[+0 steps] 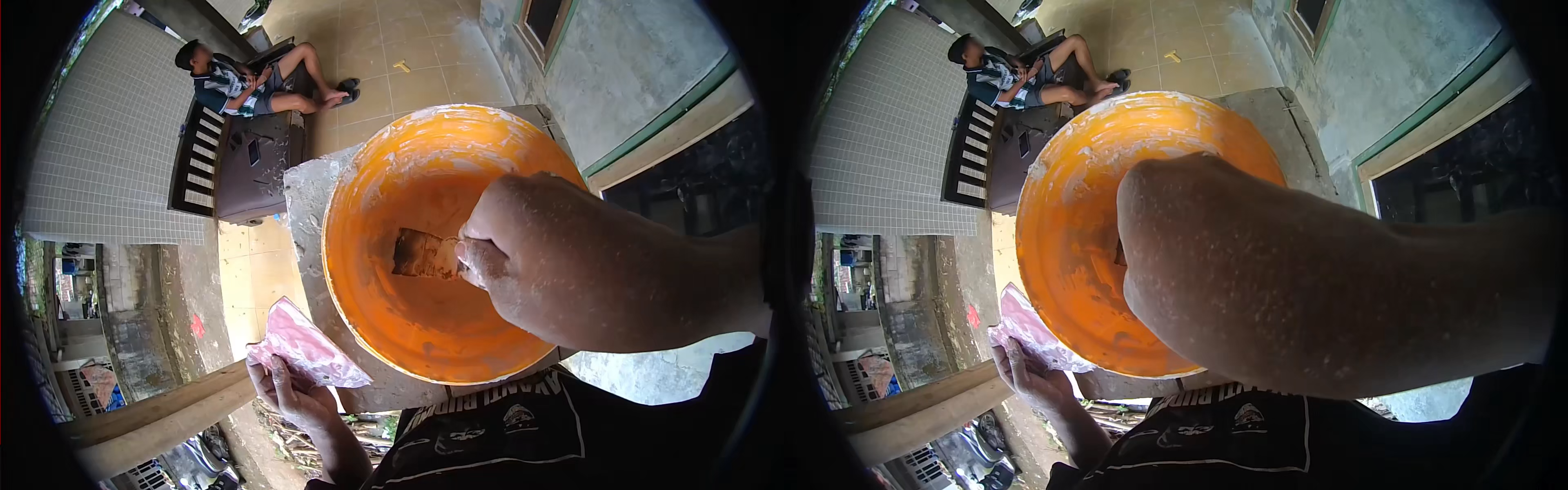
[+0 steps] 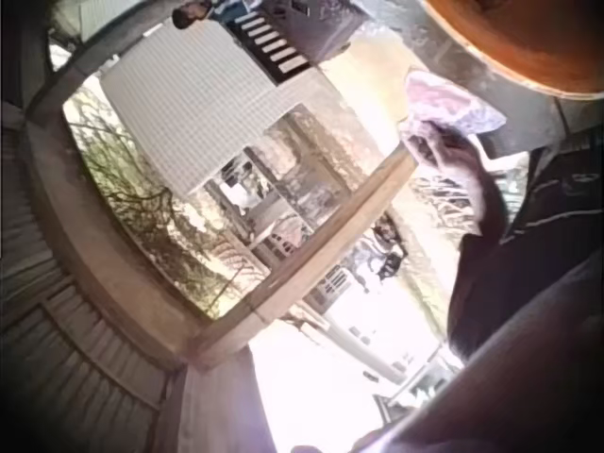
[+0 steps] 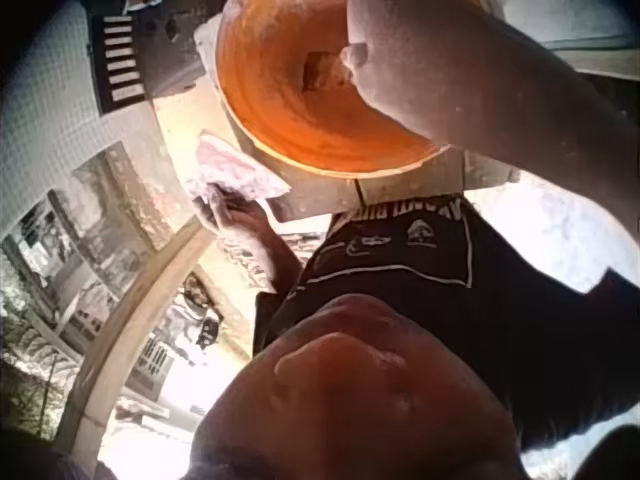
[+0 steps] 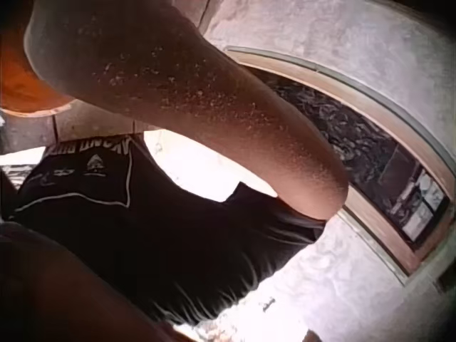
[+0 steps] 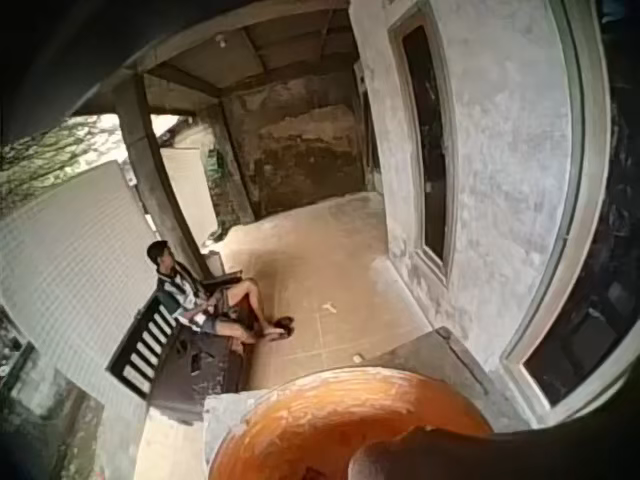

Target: The person scoops plaster from a bucket with a putty knife and applies it onto a wall using scrapers.

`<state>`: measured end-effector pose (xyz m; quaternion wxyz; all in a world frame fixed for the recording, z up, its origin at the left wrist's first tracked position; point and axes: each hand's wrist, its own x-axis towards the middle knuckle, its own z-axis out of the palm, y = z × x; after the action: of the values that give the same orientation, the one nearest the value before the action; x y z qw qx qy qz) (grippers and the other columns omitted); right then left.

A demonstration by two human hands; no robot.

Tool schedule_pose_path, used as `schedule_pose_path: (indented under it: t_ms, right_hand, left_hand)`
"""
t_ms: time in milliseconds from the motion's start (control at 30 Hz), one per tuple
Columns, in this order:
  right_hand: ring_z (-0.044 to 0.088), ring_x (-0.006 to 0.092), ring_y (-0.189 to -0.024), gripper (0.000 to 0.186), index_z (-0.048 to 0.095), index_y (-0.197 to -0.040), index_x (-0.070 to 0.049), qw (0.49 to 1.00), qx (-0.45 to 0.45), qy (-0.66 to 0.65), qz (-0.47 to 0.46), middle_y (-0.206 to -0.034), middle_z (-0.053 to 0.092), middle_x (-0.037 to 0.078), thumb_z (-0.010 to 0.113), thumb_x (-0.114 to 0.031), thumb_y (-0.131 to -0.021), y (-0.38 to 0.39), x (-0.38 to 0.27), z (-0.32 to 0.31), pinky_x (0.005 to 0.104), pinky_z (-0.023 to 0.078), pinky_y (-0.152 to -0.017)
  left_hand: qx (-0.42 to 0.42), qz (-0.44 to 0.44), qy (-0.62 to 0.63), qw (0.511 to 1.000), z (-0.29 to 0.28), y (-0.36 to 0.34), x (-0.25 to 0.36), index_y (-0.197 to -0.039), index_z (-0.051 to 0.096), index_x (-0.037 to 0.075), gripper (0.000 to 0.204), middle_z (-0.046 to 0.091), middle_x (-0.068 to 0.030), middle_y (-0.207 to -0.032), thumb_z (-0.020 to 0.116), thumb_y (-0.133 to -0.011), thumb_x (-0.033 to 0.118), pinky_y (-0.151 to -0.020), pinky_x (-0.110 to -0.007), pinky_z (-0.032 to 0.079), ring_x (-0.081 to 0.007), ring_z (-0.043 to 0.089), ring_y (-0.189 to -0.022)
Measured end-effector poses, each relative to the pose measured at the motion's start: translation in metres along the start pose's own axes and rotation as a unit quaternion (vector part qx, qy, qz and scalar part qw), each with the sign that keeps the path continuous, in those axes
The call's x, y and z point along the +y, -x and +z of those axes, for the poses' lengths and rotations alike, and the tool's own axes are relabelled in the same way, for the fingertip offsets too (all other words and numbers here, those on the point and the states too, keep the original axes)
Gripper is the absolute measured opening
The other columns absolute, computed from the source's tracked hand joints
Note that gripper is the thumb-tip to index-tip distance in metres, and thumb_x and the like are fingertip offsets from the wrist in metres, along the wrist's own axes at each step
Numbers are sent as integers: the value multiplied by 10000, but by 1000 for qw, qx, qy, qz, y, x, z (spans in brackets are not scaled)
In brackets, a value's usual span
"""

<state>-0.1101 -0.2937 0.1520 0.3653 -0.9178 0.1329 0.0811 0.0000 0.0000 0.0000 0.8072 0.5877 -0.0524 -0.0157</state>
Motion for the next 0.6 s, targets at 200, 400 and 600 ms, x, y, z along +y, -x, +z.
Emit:
schedule_pose_path:
  t_ms: [200,400,600]
  right_hand:
    - [590,293,-669,112,554,-727,-17,946,66,278,-155,-686,576,146,582,-110,-782,11,-15,-19,375,478,-638]
    - [608,281,-647,80,565,-639,-23,916,-178,359,-6,-649,580,134,572,-47,-714,-2,-65,-39,369,485,-588]
    - [619,286,-672,51,557,-643,-18,942,-105,314,-54,-674,582,130,574,-29,-690,-13,-45,-30,379,487,-585]
  left_hand:
    - [5,4,0,1000,-3,2,-6,-1138,527,5,279,596,-83,-998,557,-877,99,-823,-275,469,-139,564,-932]
    - [71,19,9,997,-17,-2,-12,-1182,509,-42,332,588,-100,-994,558,-871,59,-832,-274,446,-149,551,-932]
    - [109,21,-20,994,-41,-4,-27,-1238,488,-43,414,581,-120,-1096,567,-850,79,-876,-292,442,-165,544,-1000]
